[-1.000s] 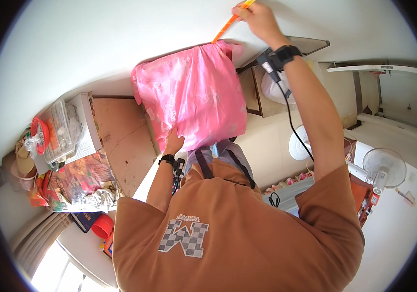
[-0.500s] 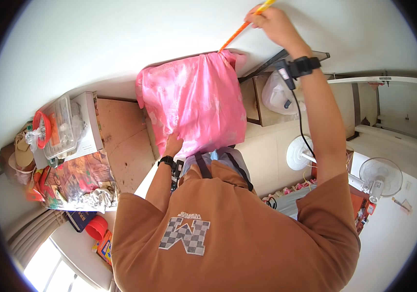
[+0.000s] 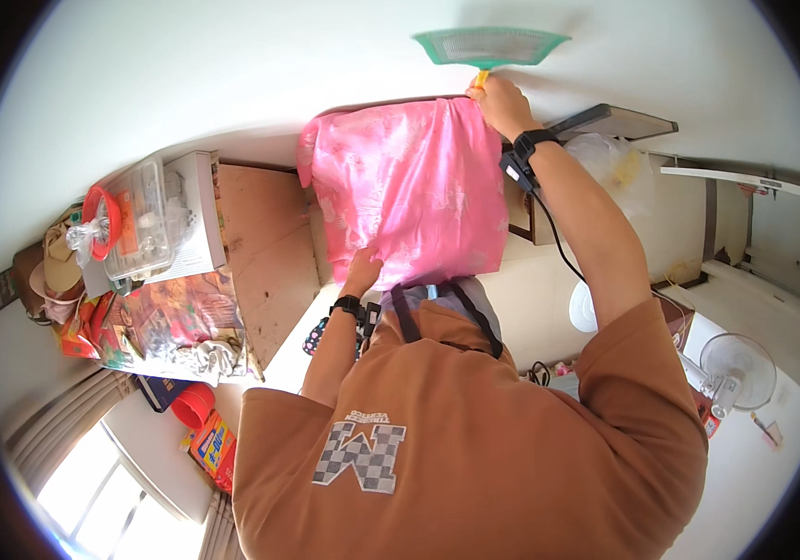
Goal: The person taps a pink bag with a flyswatter and then wipes the top and front surfaces of a red wooden cabinet using a cloth.
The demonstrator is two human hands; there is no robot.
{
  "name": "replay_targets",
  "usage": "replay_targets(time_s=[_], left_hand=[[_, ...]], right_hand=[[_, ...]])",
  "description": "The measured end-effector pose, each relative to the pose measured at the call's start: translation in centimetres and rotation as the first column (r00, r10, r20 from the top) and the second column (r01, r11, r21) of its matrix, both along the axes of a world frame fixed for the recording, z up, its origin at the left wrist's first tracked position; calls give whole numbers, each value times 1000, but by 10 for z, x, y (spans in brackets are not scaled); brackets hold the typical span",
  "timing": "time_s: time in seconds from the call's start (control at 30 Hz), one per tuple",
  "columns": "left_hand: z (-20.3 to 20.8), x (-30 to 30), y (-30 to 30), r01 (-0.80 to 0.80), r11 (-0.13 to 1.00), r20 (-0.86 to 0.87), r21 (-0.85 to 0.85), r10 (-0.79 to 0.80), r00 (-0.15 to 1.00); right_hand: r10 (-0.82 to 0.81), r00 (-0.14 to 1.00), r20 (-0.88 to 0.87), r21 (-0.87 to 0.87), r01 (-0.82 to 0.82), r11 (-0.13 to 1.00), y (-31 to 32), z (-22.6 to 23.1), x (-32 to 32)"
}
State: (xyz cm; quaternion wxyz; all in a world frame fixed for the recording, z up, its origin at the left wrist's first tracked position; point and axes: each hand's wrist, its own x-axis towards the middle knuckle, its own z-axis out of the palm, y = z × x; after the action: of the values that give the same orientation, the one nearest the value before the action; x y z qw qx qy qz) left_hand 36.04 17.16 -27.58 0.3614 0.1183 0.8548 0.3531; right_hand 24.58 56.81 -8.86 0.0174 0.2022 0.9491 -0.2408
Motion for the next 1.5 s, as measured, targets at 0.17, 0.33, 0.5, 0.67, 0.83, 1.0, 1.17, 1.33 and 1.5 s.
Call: replay_targets(time_s=[0.17,0.33,0.5,0.67,0.83,1.0,1.17,1.33,1.5], left_hand=[[32,-12,6,3,1000,101,-19,-1,995],[21,-31,-7,178,980,79,-91,-172,982],[41,-65,22,214,969,112,-122,-201,973],[50,-92,52,321,947,38,-5,-321,946],[71,-111,84,373,928,-2,12,-373,928],[129,-103,142,279,930,15,241,-291,957],[162,-87,157,137,957,-162,256,-97,982],[150,-74,125,192,981,-364,29,-168,916],[153,-59,82,390,915,-65,-102,-397,915]], right_hand=[[1,999,34,-65,1,998,5,-1,1],[19,961,-275,-207,-79,975,2,61,15],[-92,849,-520,-296,-79,952,21,142,69],[-167,866,-471,-429,-60,901,31,154,83],[-85,708,-701,-301,-187,935,46,237,60],[-98,460,-882,-241,-263,934,58,309,105],[-235,844,-483,-767,-277,579,27,196,116],[-356,887,-294,-870,-94,483,-36,125,156],[-369,906,-209,-934,-73,349,-64,88,181]])
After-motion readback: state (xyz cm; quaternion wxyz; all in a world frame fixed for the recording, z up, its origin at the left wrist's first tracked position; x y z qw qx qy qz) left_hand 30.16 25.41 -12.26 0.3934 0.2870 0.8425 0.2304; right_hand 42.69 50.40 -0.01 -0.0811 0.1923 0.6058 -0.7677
